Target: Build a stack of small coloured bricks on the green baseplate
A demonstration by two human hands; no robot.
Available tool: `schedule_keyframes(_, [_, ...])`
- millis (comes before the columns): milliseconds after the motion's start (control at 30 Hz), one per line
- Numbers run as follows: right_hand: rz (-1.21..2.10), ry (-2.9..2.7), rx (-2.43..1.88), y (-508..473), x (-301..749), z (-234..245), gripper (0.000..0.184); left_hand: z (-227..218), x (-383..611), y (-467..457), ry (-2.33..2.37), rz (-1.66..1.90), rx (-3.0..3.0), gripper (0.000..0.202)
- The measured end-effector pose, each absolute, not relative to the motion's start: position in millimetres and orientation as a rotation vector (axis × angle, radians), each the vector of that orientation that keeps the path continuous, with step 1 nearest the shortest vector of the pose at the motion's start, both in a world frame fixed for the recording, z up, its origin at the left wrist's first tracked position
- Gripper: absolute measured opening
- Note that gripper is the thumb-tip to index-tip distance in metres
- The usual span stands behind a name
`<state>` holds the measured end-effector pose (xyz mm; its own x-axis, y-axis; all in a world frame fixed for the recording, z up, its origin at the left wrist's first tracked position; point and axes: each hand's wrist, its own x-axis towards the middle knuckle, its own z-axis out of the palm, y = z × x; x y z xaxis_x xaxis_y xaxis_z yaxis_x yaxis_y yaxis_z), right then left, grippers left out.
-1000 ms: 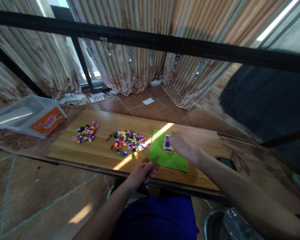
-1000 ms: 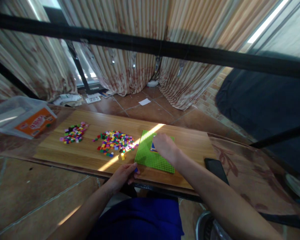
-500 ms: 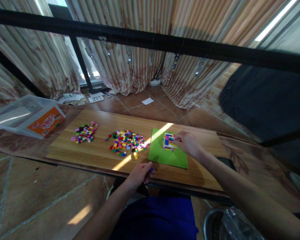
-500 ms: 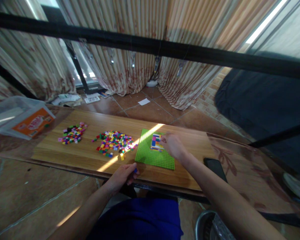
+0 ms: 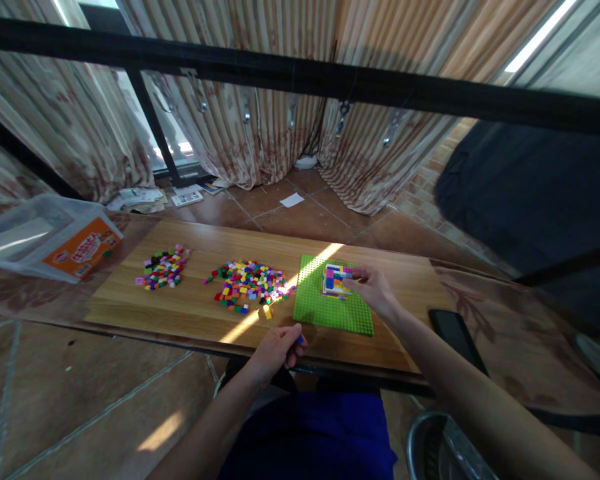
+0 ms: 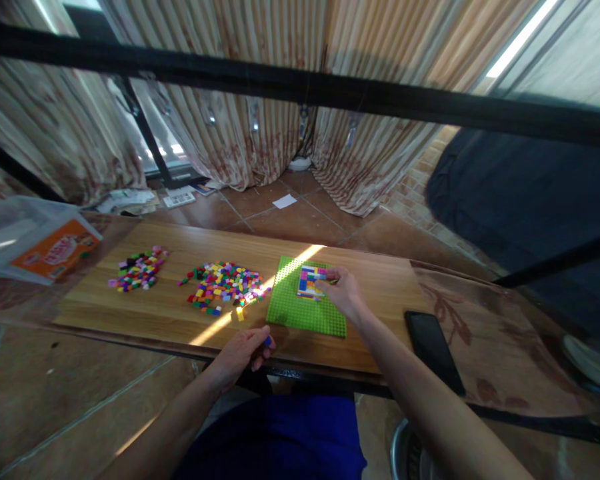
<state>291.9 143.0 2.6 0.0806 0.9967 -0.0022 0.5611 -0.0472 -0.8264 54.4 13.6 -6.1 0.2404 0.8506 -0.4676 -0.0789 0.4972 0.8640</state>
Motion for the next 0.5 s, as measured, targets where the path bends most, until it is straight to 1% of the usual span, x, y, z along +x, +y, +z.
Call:
schedule_keyframes(267, [0.852, -1.426, -1.711, 148.2, 288.1, -1.8, 0.051, -5.4, 55.4, 13.2, 1.157, 0.748, 0.826, 0.047])
schedule_keyframes(500, [0.814, -1.505, -1.734, 147.5, 288.9, -4.4, 0.047, -5.0, 56.5, 12.4, 1.169, 0.753, 0.806, 0.047])
